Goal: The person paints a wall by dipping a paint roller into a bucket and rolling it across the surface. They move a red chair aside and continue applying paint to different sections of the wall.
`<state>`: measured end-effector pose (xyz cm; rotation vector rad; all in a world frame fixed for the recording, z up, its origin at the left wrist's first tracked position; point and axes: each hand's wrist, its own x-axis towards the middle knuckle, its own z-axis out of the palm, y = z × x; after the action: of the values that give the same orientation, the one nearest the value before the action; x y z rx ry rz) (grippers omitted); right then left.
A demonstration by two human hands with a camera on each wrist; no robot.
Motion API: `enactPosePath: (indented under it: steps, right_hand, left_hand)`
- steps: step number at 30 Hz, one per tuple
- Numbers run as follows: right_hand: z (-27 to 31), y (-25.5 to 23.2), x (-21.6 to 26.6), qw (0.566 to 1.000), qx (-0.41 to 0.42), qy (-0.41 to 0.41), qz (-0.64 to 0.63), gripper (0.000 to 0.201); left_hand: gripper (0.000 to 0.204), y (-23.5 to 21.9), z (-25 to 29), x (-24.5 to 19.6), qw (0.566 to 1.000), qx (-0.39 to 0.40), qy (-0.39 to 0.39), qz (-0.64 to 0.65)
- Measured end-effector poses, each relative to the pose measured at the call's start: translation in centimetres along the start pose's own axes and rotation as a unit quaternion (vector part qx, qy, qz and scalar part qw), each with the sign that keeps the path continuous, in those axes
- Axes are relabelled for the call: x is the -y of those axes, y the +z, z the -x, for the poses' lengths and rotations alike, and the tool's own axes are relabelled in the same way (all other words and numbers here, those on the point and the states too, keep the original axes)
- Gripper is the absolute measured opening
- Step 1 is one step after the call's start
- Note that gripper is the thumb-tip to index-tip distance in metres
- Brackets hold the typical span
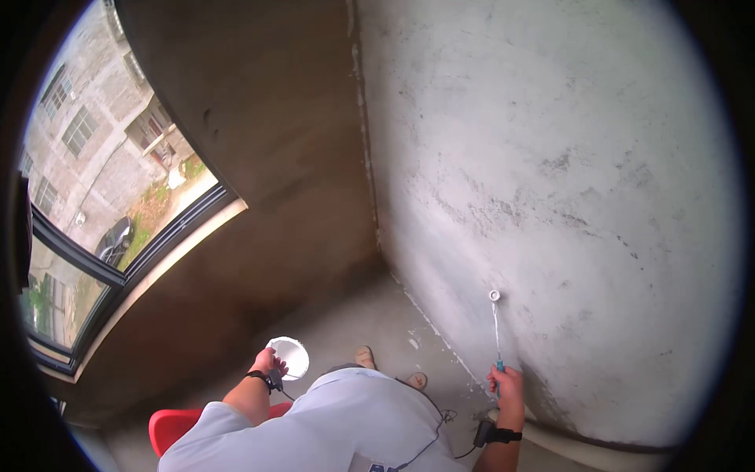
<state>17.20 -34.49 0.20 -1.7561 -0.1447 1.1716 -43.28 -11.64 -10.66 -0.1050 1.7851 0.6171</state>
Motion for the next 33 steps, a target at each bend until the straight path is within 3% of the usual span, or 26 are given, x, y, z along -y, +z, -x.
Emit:
enactPosePath:
  steps: [3,4,8,13,17,19,28,32,33]
  right_hand:
    - [2.5,-3.5,-3.6,0.999,-0.030,0.003,-0.028,0.024]
    - [3.5,-4.9,-4.9,0.999,-0.028,0.008,-0.041,0.023]
    - [6.5,-8.8,-8.7,0.988,-0.055,0.041,-0.140,0.020]
    - [9.9,-12.5,-9.5,0.992,-0.105,0.017,-0.072,0.020]
    - [11.1,-14.1,-10.4,0.988,-0.132,0.004,-0.076,0.021]
    - [11.7,-14.1,-10.6,0.989,-0.145,0.016,-0.032,0.021]
    - [14.0,-8.9,-11.1,0.966,-0.210,0.001,-0.153,0.022]
    - [13.4,-5.7,-9.9,0.950,-0.196,0.014,-0.240,0.023]
    - [13.1,-4.8,-10.1,0.947,-0.196,0.007,-0.253,0.024]
  left_hand:
    - [0.028,3.0,-5.0,-2.6,0.999,0.028,0.012,-0.016]
    - [0.041,4.1,-4.8,-3.1,0.999,0.049,0.012,-0.017]
    - [0.027,8.6,-2.1,-4.3,0.996,0.053,0.056,-0.049]
    - [0.025,12.2,2.5,-3.1,0.996,0.038,0.081,-0.019]
    - [0.026,15.3,2.2,-3.6,0.992,0.063,0.097,-0.052]
    - [0.026,16.5,3.2,-3.5,0.992,0.054,0.095,-0.064]
    - [0.028,17.9,-1.4,-5.9,0.989,0.048,0.046,-0.134]
    - [0.051,17.9,-7.7,-8.9,0.977,0.139,0.002,-0.162]
    - [0.068,18.0,-8.9,-9.3,0.978,0.131,0.001,-0.165]
